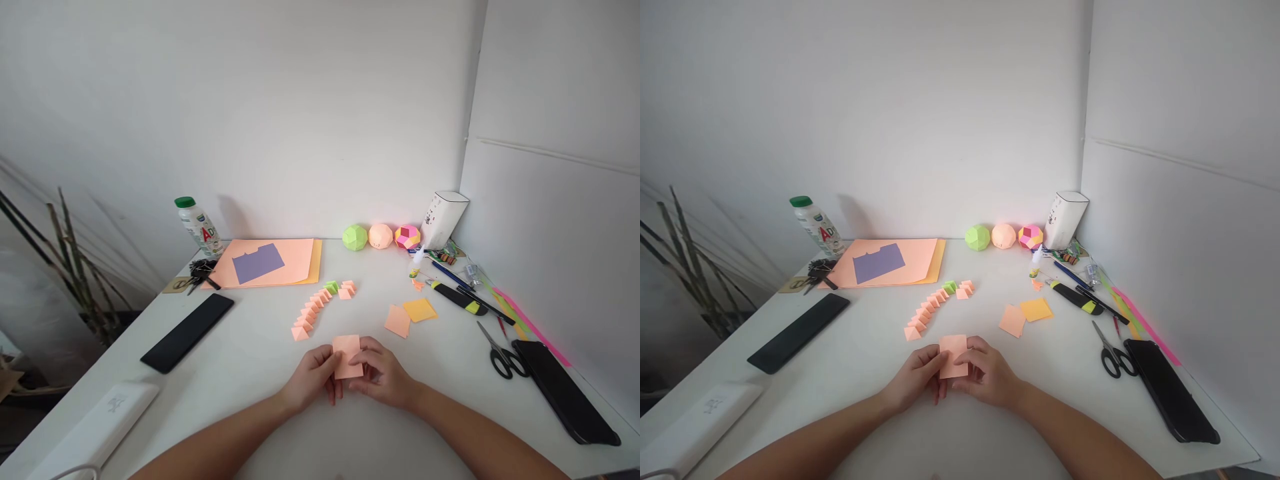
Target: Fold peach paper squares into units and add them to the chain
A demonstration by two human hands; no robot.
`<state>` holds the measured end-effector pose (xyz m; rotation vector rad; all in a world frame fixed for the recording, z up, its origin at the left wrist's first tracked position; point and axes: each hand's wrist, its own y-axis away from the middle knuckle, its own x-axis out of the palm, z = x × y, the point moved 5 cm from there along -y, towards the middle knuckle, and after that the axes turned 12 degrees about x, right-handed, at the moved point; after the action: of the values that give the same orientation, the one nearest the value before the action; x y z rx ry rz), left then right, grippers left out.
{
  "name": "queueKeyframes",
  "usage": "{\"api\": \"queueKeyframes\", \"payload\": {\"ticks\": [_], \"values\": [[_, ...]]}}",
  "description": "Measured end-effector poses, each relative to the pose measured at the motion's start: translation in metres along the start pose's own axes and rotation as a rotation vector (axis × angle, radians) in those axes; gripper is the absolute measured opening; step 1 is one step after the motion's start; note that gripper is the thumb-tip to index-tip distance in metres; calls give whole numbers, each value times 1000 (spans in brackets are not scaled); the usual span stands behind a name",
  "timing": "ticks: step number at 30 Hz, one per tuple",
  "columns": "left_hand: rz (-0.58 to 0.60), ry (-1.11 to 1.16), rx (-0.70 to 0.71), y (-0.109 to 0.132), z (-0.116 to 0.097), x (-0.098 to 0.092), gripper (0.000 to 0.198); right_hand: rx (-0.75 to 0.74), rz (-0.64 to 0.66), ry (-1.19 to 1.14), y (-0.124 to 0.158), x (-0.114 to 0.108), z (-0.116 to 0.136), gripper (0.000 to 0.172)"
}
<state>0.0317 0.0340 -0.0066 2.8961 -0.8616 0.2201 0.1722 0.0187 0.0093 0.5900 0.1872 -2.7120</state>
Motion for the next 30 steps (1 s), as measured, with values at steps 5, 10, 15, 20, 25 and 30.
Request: {"api": "queueKeyframes", "payload": {"ticks": [5,10,15,20,25,30], "values": [[-12,1,-1,1,1,0,37,7,-34,32,-1,0,-1,11],[-6,-81,-11,3,0,2,38,102,-39,-82,-2,-5,-1,19],[2,-104,-15,3,2,2,36,268,-42,-229,-4,-7,-11,16],[82,-100,35,4,2,5,34,330,-42,-289,-4,-6,-13,17],[89,-132,33,3,5,6,33,381,-38,-318,-2,-4,-9,18],[86,-107,25,2,5,6,34,409,-71,-299,-1,-3,-8,20]]}}
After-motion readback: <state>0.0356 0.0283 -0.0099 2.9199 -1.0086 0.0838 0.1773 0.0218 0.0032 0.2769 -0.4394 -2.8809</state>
